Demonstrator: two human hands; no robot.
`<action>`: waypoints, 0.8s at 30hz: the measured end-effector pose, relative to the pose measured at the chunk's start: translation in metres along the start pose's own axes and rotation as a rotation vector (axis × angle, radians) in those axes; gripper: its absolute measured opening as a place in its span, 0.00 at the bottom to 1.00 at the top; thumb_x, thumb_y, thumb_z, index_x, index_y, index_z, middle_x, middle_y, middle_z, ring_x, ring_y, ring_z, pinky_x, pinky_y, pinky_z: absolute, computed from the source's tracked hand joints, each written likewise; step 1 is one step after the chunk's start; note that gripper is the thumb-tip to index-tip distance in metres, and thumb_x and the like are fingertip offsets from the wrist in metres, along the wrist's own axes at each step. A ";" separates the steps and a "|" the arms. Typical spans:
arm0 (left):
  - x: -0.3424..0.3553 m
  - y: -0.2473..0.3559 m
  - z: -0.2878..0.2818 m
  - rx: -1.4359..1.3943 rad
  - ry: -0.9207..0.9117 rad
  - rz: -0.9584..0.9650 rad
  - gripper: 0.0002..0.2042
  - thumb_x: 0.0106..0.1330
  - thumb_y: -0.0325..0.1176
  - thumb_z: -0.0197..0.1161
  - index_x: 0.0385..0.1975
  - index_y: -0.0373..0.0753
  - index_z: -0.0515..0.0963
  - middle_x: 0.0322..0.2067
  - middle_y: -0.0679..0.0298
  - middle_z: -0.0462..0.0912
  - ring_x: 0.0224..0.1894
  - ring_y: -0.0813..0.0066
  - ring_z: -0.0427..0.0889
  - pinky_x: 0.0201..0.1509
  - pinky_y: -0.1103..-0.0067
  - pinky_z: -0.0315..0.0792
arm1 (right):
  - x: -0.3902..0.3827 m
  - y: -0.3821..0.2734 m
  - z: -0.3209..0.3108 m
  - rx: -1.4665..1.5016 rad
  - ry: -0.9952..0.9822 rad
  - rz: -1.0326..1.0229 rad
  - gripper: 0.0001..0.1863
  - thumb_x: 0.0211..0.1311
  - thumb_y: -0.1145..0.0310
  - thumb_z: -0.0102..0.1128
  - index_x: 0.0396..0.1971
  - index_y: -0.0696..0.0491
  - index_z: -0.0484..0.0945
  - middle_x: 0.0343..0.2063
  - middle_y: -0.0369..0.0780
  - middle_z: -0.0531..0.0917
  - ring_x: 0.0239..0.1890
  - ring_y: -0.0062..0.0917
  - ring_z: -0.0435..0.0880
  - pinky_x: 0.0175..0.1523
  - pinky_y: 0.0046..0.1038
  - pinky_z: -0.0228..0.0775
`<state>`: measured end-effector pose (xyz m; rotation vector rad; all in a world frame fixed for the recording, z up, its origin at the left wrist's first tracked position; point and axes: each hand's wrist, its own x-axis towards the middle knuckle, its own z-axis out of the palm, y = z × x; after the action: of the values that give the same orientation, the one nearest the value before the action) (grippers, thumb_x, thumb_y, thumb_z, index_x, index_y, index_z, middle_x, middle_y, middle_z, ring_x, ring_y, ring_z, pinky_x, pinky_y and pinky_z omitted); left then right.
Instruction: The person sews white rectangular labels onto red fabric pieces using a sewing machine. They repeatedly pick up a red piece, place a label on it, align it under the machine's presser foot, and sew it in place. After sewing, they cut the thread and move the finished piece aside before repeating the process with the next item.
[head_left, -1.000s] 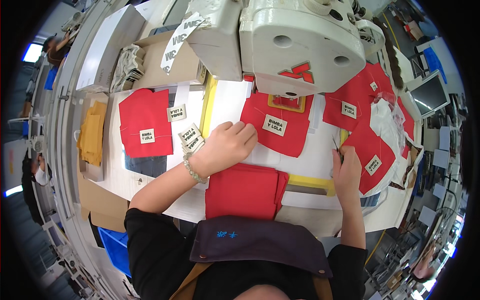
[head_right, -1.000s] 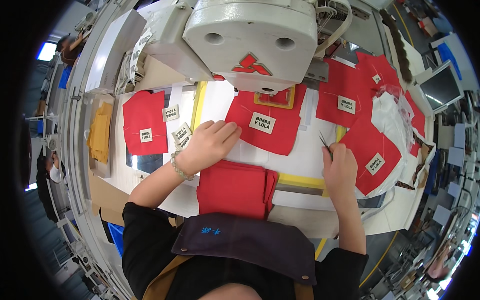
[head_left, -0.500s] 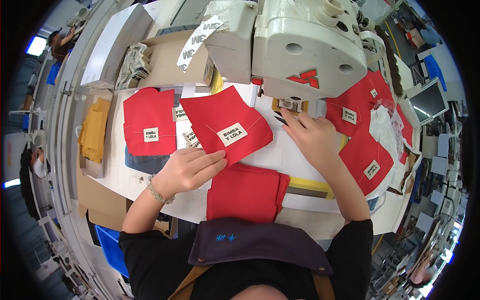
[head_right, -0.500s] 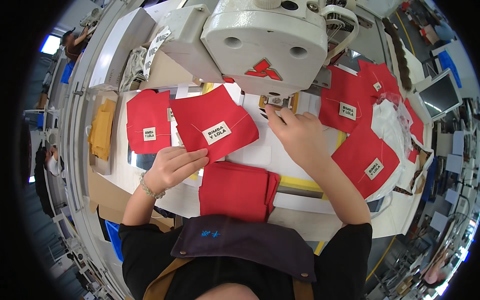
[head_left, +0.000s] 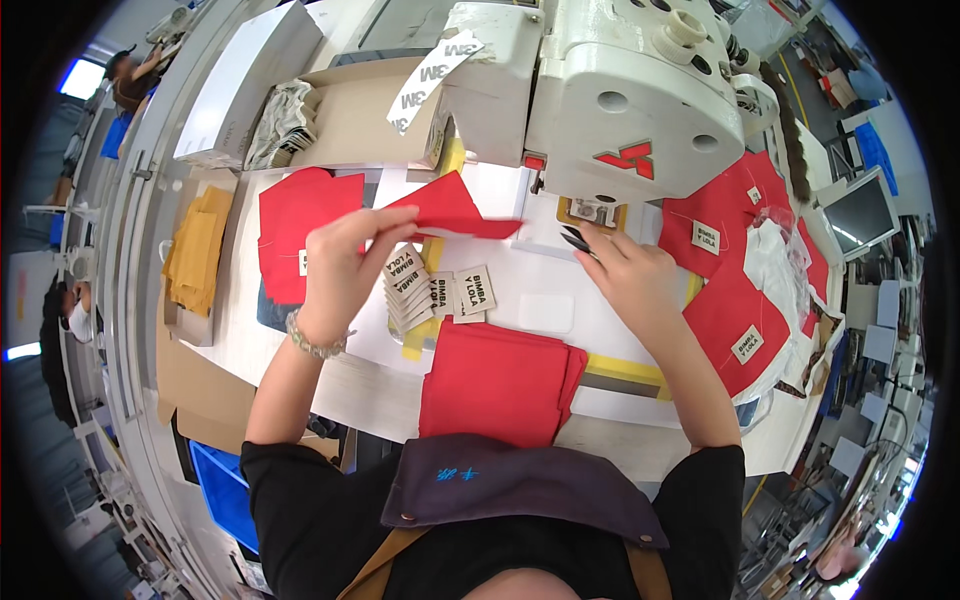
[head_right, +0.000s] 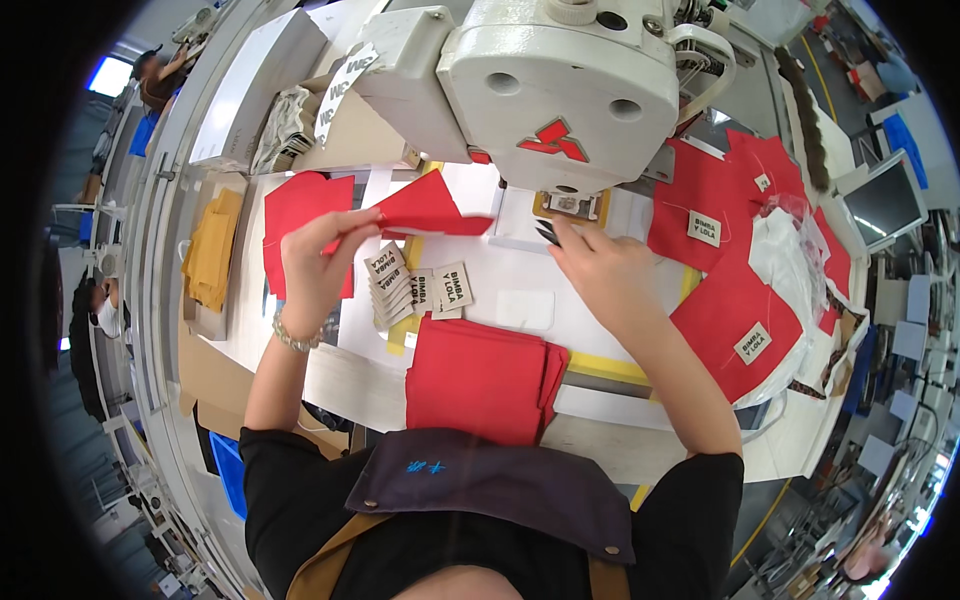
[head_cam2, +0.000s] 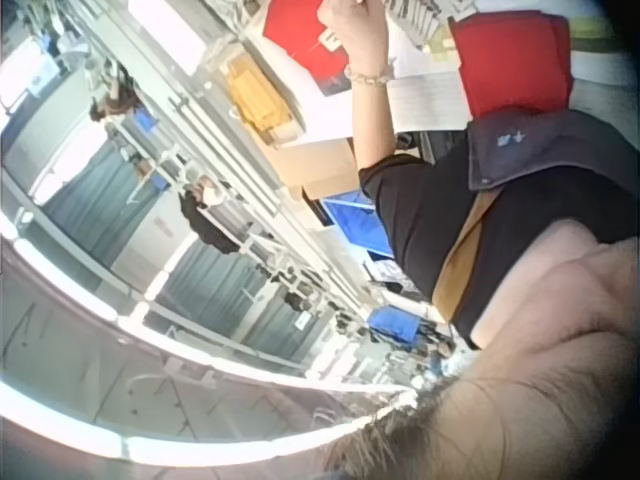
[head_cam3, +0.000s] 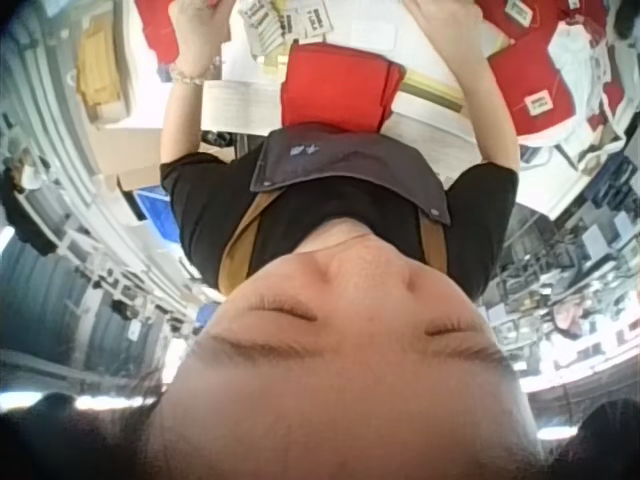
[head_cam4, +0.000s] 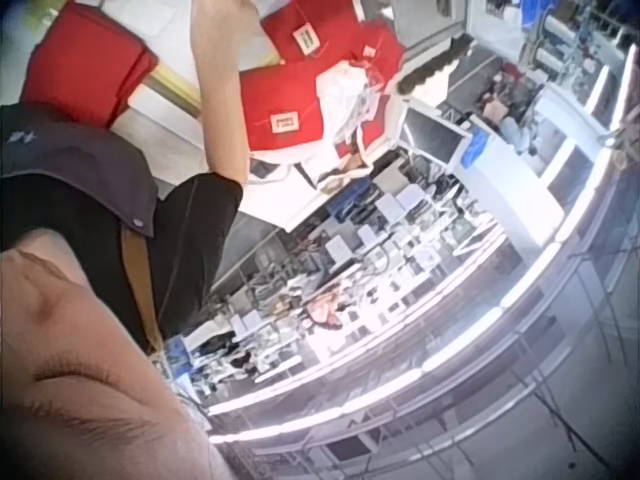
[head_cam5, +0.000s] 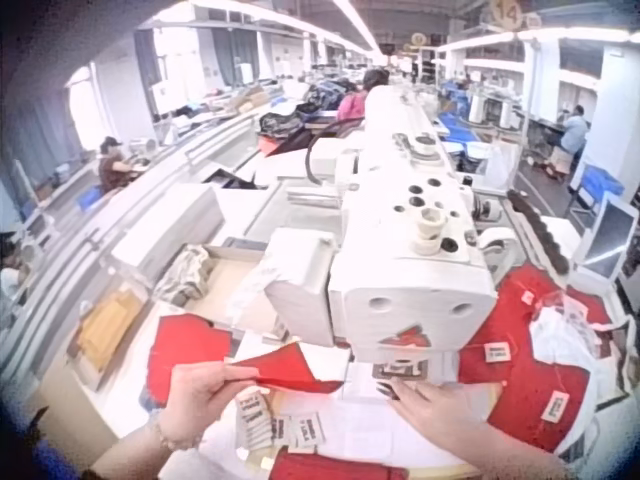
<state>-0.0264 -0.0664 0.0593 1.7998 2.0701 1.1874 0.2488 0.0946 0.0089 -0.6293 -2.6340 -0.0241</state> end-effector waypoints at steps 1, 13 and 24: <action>0.003 -0.007 0.002 -0.067 0.017 -0.071 0.06 0.60 0.21 0.66 0.37 0.31 0.83 0.32 0.58 0.87 0.32 0.75 0.86 0.36 0.82 0.79 | -0.008 0.005 -0.004 -0.009 -0.022 0.024 0.18 0.53 0.60 0.71 0.43 0.49 0.82 0.19 0.34 0.74 0.15 0.25 0.74 0.21 0.26 0.66; -0.020 -0.044 -0.067 -0.054 0.148 -0.130 0.05 0.63 0.25 0.64 0.32 0.30 0.82 0.31 0.62 0.86 0.31 0.81 0.81 0.39 0.84 0.72 | -0.108 0.021 -0.034 0.035 0.013 0.297 0.19 0.50 0.65 0.73 0.45 0.51 0.83 0.18 0.36 0.73 0.15 0.26 0.71 0.21 0.26 0.65; -0.029 -0.001 0.042 0.256 -0.098 0.083 0.07 0.50 0.25 0.71 0.28 0.39 0.81 0.28 0.62 0.80 0.34 0.63 0.79 0.39 0.71 0.70 | -0.122 0.011 -0.045 -0.182 -0.023 0.338 0.21 0.49 0.54 0.73 0.42 0.49 0.83 0.33 0.35 0.77 0.36 0.27 0.75 0.46 0.33 0.63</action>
<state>0.0046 -0.0728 0.0193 2.0265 2.1939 0.8632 0.3699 0.0470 -0.0015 -1.1346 -2.5305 -0.1579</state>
